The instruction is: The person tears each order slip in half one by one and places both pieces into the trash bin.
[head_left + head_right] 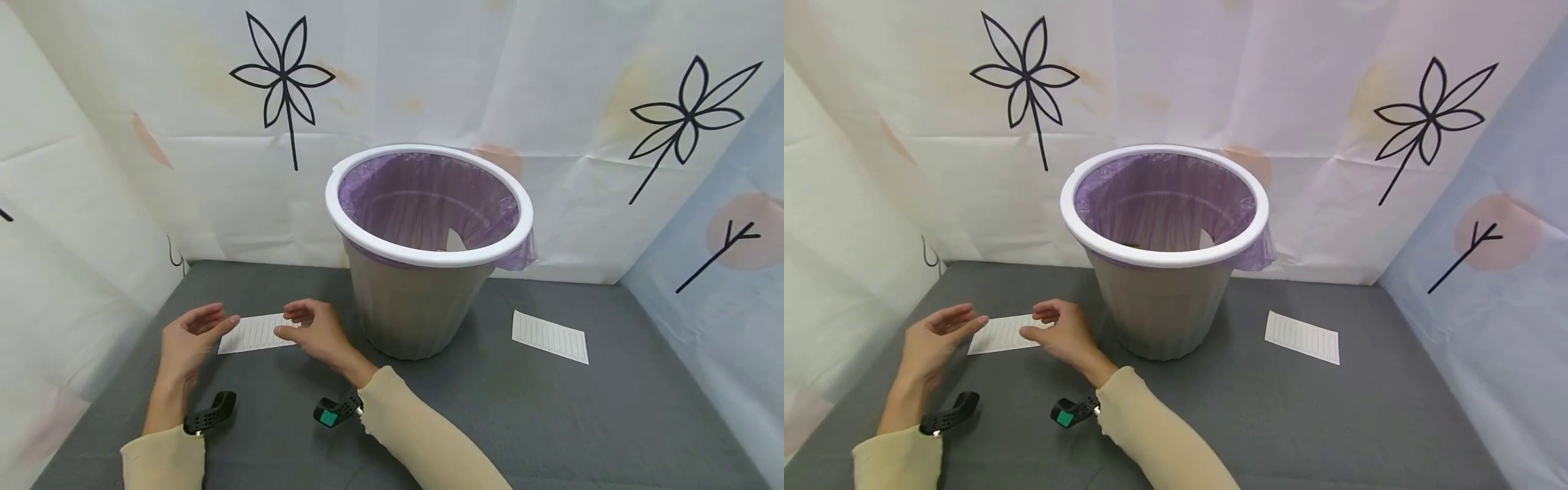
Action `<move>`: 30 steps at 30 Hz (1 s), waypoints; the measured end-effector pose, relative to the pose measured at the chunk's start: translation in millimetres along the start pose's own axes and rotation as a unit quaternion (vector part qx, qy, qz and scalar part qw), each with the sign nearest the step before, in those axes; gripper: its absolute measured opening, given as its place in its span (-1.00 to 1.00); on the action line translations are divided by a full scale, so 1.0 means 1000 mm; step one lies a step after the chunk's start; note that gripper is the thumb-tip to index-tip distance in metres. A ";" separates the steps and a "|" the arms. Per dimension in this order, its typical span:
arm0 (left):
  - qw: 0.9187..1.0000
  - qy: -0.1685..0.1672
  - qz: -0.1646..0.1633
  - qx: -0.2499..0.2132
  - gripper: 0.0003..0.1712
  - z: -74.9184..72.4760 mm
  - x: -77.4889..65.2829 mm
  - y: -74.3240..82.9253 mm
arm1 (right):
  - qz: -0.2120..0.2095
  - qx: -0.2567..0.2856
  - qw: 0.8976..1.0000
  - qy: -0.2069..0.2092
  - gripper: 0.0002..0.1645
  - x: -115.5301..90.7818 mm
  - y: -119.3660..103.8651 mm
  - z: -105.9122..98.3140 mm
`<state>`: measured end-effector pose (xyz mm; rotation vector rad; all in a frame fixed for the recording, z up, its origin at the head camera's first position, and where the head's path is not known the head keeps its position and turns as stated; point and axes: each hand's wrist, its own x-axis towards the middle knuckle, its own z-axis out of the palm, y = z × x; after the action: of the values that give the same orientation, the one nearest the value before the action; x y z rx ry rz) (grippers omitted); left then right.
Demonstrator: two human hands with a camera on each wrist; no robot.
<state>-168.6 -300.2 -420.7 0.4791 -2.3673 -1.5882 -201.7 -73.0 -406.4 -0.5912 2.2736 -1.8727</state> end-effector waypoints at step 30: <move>0.975 -0.069 0.065 0.201 -0.11 0.009 0.009 -0.020 | 0.001 -0.358 0.934 -0.018 -0.24 0.024 0.034 0.032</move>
<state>-177.6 -303.2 -442.6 0.2846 -2.7747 -1.1189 -219.4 -106.3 -442.6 -0.6830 2.8954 -0.9591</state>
